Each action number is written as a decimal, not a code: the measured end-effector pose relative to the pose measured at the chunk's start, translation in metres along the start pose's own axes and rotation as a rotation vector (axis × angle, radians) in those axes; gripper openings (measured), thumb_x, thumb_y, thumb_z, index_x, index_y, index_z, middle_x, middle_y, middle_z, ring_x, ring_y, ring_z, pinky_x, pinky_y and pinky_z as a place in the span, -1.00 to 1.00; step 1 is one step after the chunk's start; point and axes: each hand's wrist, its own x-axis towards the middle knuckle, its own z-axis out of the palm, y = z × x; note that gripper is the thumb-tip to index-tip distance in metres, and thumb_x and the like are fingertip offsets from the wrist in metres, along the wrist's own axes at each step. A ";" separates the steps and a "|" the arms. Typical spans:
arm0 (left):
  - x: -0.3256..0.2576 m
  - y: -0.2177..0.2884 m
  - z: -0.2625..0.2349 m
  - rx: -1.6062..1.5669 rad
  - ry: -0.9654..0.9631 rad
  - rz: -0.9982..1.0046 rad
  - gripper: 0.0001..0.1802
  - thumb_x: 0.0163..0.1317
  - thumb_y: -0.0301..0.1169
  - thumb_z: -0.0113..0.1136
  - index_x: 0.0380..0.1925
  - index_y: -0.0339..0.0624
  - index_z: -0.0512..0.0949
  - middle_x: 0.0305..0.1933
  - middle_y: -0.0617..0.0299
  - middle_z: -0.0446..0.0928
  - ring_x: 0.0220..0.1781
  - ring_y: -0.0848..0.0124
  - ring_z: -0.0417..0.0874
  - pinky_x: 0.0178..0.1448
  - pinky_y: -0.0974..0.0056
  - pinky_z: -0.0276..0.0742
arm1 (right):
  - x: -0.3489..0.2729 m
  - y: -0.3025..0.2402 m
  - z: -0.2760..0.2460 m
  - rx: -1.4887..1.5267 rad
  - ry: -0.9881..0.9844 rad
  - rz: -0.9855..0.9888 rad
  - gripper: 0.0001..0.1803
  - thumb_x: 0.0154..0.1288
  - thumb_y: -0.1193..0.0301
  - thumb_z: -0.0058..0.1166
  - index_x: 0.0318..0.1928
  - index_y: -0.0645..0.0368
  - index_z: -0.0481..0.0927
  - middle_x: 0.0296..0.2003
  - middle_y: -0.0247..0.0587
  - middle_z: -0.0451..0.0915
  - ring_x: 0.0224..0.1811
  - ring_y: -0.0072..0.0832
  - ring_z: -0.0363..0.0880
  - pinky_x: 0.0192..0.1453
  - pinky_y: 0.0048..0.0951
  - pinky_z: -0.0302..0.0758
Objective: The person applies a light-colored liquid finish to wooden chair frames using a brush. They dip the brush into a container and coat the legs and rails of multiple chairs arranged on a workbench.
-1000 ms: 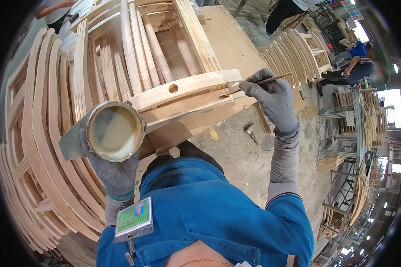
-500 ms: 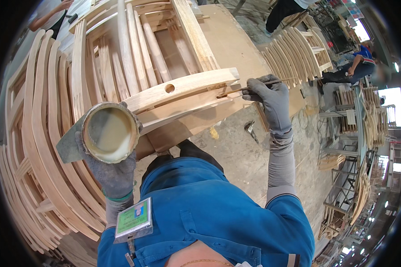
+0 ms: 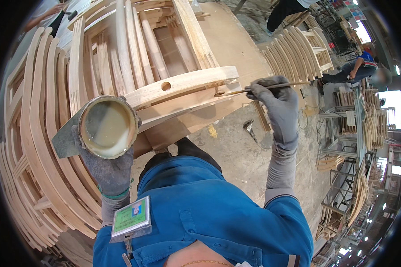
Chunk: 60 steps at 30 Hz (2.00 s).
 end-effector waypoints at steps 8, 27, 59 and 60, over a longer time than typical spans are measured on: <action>-0.004 0.002 -0.007 0.170 -0.017 0.111 -0.49 0.36 -0.24 -0.15 0.24 -0.20 0.11 0.18 -0.31 0.23 0.16 -0.01 0.42 0.15 0.00 0.50 | 0.008 -0.008 0.009 -0.209 -0.090 -0.064 -0.85 0.12 0.52 0.17 -0.30 0.33 0.51 -0.44 -0.25 0.57 -0.36 -0.65 0.50 -0.24 -0.62 0.45; -0.002 0.006 -0.006 0.236 -0.004 0.161 -0.45 0.38 -0.09 -0.30 0.22 -0.24 0.13 0.17 -0.31 0.25 0.09 -0.03 0.47 0.13 0.04 0.53 | 0.009 -0.008 0.018 -0.412 -0.195 -0.160 -0.78 0.12 0.40 0.21 -0.38 0.30 0.49 -0.58 -0.38 0.49 -0.49 -0.68 0.41 -0.38 -0.63 0.38; -0.009 0.030 -0.016 -0.298 -0.340 -0.285 -0.19 0.23 0.14 -0.08 0.30 -0.14 -0.02 0.24 0.09 0.21 0.30 0.27 0.26 0.33 0.19 0.29 | -0.064 -0.039 0.114 -0.133 -0.393 -0.688 -0.77 -0.05 0.60 0.30 -0.45 0.27 0.45 -0.39 -0.04 0.58 -0.36 -0.42 0.58 -0.36 -0.52 0.53; -0.008 0.032 -0.019 -0.314 -0.355 -0.274 -0.19 0.23 0.13 -0.09 0.30 -0.14 -0.02 0.24 0.09 0.21 0.30 0.27 0.27 0.33 0.20 0.29 | -0.067 -0.041 0.120 -0.005 -0.369 -0.555 -0.78 -0.05 0.60 0.30 -0.48 0.27 0.46 -0.39 -0.05 0.58 -0.35 -0.42 0.57 -0.34 -0.53 0.52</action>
